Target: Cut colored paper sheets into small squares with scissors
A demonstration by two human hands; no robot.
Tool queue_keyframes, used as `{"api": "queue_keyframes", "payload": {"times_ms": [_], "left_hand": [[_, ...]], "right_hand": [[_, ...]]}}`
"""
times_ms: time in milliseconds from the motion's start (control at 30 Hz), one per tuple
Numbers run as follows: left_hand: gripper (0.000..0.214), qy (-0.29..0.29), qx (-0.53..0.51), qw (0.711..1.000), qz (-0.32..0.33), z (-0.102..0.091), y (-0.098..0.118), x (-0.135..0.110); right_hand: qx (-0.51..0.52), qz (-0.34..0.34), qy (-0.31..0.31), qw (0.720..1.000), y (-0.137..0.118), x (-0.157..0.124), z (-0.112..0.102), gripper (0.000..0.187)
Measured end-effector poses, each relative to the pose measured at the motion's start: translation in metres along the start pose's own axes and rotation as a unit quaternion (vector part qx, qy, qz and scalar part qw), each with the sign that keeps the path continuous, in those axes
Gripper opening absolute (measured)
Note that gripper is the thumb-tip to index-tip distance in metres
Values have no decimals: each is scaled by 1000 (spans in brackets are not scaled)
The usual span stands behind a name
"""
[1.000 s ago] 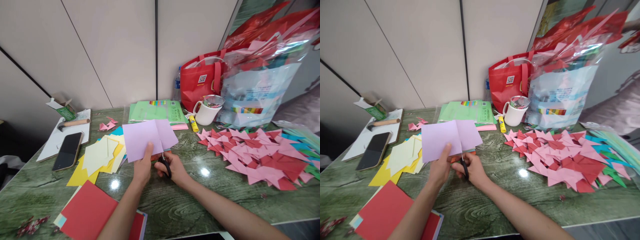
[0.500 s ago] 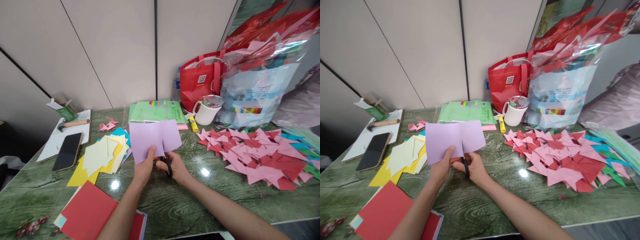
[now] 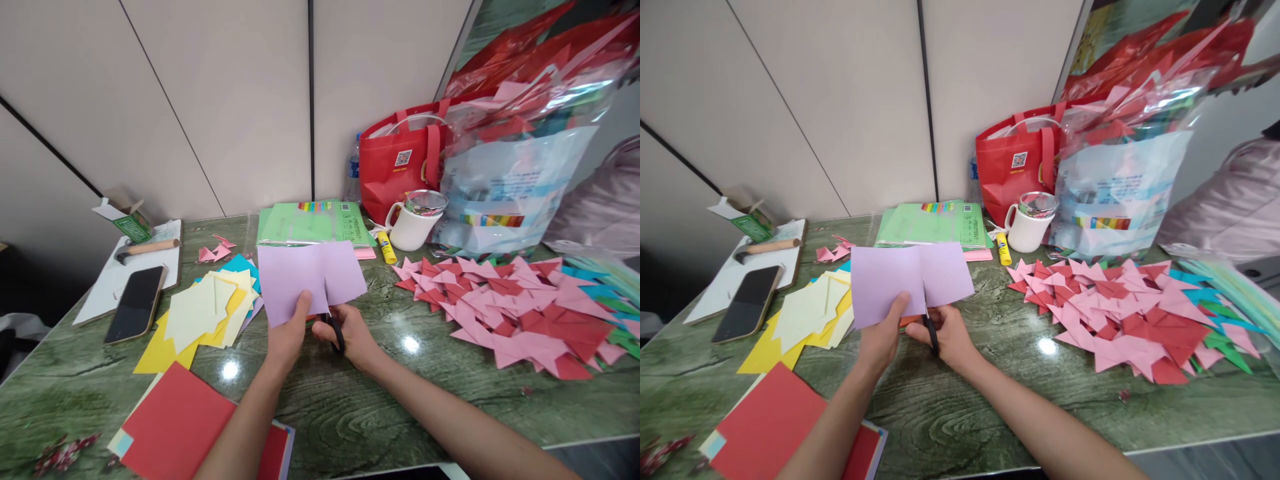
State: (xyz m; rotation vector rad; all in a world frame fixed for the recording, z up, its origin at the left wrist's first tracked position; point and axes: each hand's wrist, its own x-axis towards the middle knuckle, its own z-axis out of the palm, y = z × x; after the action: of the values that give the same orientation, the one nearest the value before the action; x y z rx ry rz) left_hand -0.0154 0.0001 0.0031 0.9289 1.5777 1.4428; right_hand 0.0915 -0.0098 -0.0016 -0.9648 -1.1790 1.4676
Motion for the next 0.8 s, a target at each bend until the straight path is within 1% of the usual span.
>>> {"api": "queue_keyframes", "payload": {"times_ms": [267, 567, 800], "left_hand": [[49, -4, 0, 1000, -7, 0, 0, 0], [52, -13, 6, 1000, -3, -1, -1, 1], [48, -11, 7, 1000, 4, -1, -1, 1]], "right_hand": [[1, 2, -1, 1000, 3, 0, 0, 32], [6, 29, 13, 999, -1, 0, 1, 37], [7, 30, 16, 999, 3, 0, 1, 38]]}}
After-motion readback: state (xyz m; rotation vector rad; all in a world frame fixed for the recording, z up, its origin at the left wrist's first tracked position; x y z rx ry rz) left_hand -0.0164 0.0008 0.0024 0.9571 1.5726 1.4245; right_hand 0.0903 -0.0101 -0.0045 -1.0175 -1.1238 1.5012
